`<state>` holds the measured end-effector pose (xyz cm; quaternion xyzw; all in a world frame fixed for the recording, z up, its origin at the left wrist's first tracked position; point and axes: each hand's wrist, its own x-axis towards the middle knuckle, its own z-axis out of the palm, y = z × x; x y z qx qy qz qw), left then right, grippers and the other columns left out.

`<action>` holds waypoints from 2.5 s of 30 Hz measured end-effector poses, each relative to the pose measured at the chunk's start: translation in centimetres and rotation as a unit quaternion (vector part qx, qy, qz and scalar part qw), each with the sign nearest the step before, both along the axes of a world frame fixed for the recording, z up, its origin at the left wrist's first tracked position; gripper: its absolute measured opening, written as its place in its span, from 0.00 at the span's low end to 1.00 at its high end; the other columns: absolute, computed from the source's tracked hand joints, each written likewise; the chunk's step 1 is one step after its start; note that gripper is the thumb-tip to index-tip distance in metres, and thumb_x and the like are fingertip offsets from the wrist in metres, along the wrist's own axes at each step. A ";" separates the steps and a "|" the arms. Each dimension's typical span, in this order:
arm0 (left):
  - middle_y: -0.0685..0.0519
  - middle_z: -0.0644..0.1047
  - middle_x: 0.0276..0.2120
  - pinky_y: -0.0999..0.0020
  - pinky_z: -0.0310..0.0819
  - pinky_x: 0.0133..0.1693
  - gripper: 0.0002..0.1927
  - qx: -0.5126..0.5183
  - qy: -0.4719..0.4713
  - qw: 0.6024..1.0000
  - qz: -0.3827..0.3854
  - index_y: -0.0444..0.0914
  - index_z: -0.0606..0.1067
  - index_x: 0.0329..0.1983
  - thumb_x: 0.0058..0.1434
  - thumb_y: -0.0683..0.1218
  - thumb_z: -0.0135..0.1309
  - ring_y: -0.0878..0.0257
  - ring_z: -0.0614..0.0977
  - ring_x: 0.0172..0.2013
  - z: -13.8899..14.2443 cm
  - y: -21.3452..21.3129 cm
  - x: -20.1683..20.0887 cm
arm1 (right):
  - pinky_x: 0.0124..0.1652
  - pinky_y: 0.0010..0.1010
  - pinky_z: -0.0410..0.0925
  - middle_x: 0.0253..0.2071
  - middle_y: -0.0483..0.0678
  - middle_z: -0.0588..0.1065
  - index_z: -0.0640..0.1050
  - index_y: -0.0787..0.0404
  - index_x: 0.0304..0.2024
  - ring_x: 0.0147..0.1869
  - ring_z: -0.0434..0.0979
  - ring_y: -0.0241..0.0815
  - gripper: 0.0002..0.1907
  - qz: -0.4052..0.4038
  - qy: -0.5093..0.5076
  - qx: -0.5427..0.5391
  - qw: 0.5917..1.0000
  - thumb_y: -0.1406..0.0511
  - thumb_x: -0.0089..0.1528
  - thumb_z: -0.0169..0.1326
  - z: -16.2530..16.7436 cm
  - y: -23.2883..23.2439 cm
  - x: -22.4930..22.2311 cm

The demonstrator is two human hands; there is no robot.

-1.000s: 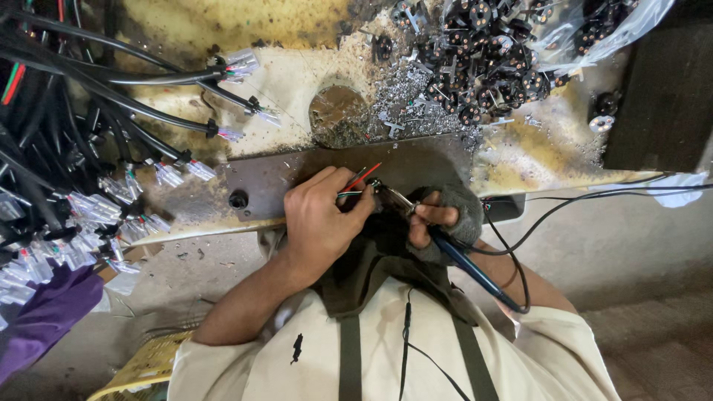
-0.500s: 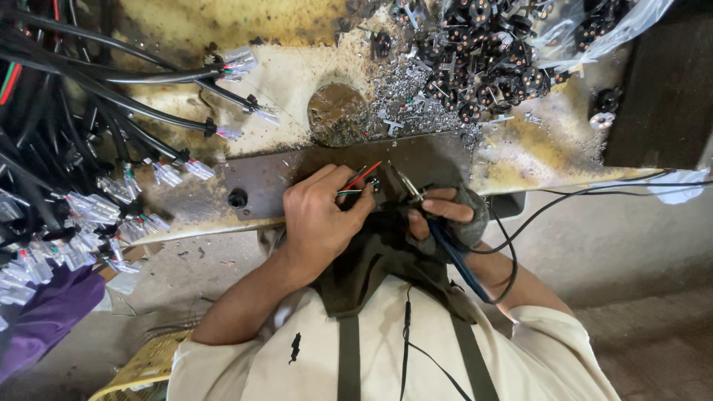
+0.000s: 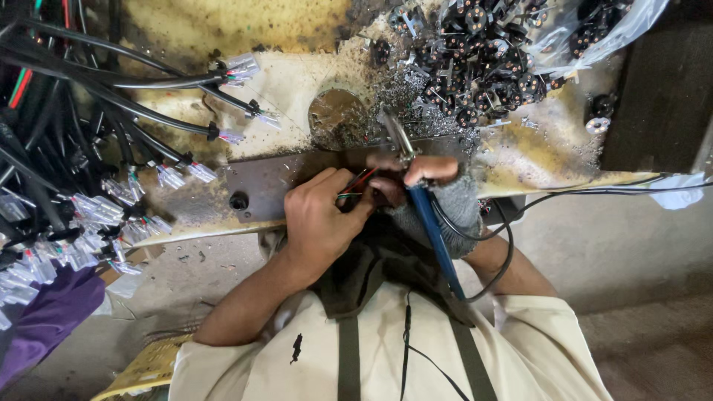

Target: The person uses a soldering iron to attach small black plastic connectors to the ends of multi-colored wires. They repeatedly pick up wires and connectors, apply heat, and place the finished units on the workbench.

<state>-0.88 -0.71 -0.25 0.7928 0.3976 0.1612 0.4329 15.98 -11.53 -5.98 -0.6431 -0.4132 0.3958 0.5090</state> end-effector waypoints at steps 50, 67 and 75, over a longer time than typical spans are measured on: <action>0.46 0.78 0.24 0.54 0.72 0.29 0.10 0.098 0.099 0.990 0.000 0.37 0.77 0.30 0.65 0.46 0.61 0.47 0.81 0.25 1.6 4.9 0.2 | 0.51 0.28 0.60 0.33 0.32 0.76 0.73 0.55 0.36 0.42 0.69 0.33 0.12 -0.058 -0.212 -0.078 0.972 0.62 0.61 0.65 1.4 -1.6 -1.5; 0.49 0.78 0.30 0.61 0.72 0.30 0.04 0.144 -0.051 0.988 0.024 0.36 0.79 0.42 0.66 0.41 0.60 0.53 0.80 0.27 -0.2 -3.3 -1.1 | 0.43 0.29 0.71 0.35 0.46 0.74 0.69 0.62 0.33 0.40 0.74 0.34 0.12 -0.064 0.351 -0.045 0.933 0.62 0.67 0.55 -3.2 -4.3 -2.0; 0.46 0.75 0.31 0.55 0.71 0.32 0.04 -0.141 0.006 0.975 -0.171 0.35 0.78 0.37 0.61 0.41 0.59 0.49 0.80 0.30 3.2 3.6 -1.9 | 0.29 0.30 0.61 0.24 0.51 0.67 0.65 0.64 0.29 0.28 0.65 0.39 0.19 -0.005 -0.051 0.010 0.999 0.64 0.57 0.64 -2.3 -2.3 -1.2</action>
